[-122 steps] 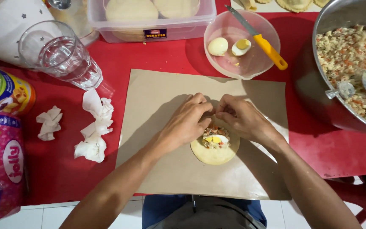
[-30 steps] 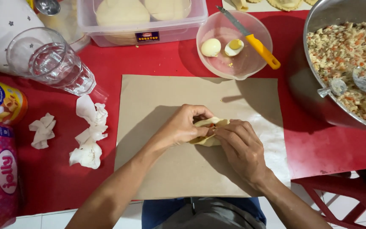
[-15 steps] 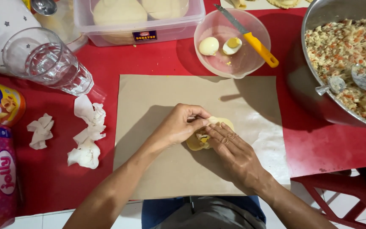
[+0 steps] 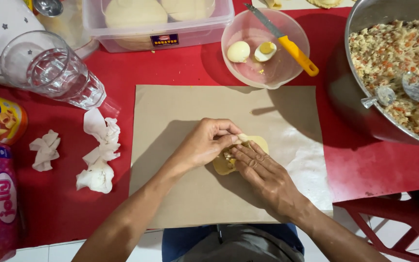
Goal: The person prepares dumplings by placing a circular dough wrapper on a mat, adding a spoonful of mixed filling, and placing a slice of boiled egg on top. They then fold and seal the wrapper around the filling to form a dumpling, repeating the process for multiple items.
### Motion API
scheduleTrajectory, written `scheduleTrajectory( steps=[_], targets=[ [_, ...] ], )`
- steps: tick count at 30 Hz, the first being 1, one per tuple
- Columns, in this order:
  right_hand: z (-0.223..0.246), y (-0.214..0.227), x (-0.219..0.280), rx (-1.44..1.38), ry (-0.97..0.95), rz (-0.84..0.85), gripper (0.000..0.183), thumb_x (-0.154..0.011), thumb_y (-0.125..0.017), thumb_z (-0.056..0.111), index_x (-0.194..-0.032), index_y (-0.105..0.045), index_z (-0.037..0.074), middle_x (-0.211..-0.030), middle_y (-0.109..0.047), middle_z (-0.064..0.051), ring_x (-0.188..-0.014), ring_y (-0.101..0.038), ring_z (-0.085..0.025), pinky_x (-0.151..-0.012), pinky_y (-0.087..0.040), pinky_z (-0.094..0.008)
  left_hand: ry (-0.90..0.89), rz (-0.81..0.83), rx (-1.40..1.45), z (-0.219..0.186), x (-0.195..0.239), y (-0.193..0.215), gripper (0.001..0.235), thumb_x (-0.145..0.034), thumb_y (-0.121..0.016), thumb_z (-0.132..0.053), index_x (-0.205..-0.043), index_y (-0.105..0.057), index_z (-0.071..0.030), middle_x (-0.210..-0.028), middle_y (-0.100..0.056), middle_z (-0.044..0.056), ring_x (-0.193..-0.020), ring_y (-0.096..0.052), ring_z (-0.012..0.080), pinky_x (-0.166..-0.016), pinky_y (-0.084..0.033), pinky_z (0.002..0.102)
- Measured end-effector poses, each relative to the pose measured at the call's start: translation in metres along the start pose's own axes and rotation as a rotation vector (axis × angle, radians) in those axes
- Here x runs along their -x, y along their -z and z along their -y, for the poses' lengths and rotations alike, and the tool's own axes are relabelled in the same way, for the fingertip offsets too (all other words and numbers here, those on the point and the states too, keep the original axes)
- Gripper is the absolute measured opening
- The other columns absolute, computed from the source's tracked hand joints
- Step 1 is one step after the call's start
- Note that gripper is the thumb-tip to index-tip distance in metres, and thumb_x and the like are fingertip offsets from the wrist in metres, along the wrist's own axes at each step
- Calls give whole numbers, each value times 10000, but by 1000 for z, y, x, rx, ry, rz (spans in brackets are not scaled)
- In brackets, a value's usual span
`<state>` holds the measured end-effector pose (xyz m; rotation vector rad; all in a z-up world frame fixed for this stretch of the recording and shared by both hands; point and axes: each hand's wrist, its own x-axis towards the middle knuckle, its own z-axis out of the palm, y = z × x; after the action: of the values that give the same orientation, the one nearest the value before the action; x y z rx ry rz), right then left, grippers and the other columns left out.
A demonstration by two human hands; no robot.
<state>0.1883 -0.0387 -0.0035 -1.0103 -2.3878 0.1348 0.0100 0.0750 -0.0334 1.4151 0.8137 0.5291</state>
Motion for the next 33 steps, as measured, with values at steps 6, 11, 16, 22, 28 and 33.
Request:
scheduleTrajectory(
  steps=[6,11,16,22,28,33],
  targets=[
    [-4,-8,5,-101,-84,-131,165,-1023,-535,15,-1134,-652,-22,-1360,-627,-218,-1291,-621,-361,-1195,-402,-583,0,23,51,5,-2,-1,153,-982,-620,-54,-1053,-755,-37,-927,-784,53,-907,-722,92,-782,-538,198],
    [-10,-8,1,-44,-135,-265,125,-1016,-590,45,-1108,-674,30,-1168,-659,-144,-1046,-617,-301,-995,-483,-458,1,94,81,-8,9,3,226,-933,-704,-156,-1130,-744,-53,-1013,-771,51,-956,-718,108,-809,-563,219],
    [-16,-12,-5,-60,-263,-381,92,-893,-728,-31,-956,-763,26,-850,-696,-96,-838,-699,-300,-837,-580,-458,-133,119,132,-3,14,1,457,-823,-843,-119,-1235,-700,15,-1093,-770,210,-1021,-712,228,-868,-618,365],
    [-26,-18,-1,-71,-297,-413,109,-878,-766,-11,-972,-742,38,-972,-684,-111,-999,-676,-337,-903,-548,-482,-196,53,21,2,22,-6,493,-773,-868,-68,-1236,-712,1,-1096,-774,210,-1051,-716,273,-917,-584,411],
    [-20,-13,-13,-155,-313,-379,127,-841,-762,-65,-939,-728,9,-919,-737,-138,-990,-741,-352,-948,-555,-539,-222,-21,-82,3,24,-10,337,-852,-803,-45,-1185,-756,-65,-1058,-803,145,-1040,-743,228,-904,-592,368],
    [-26,-19,-8,-156,-301,-405,135,-823,-786,-53,-930,-743,16,-855,-748,-117,-893,-760,-310,-955,-563,-546,-258,-56,-67,-10,30,-13,270,-877,-725,44,-1138,-761,-16,-1008,-803,182,-999,-765,292,-891,-595,405]
  ],
)
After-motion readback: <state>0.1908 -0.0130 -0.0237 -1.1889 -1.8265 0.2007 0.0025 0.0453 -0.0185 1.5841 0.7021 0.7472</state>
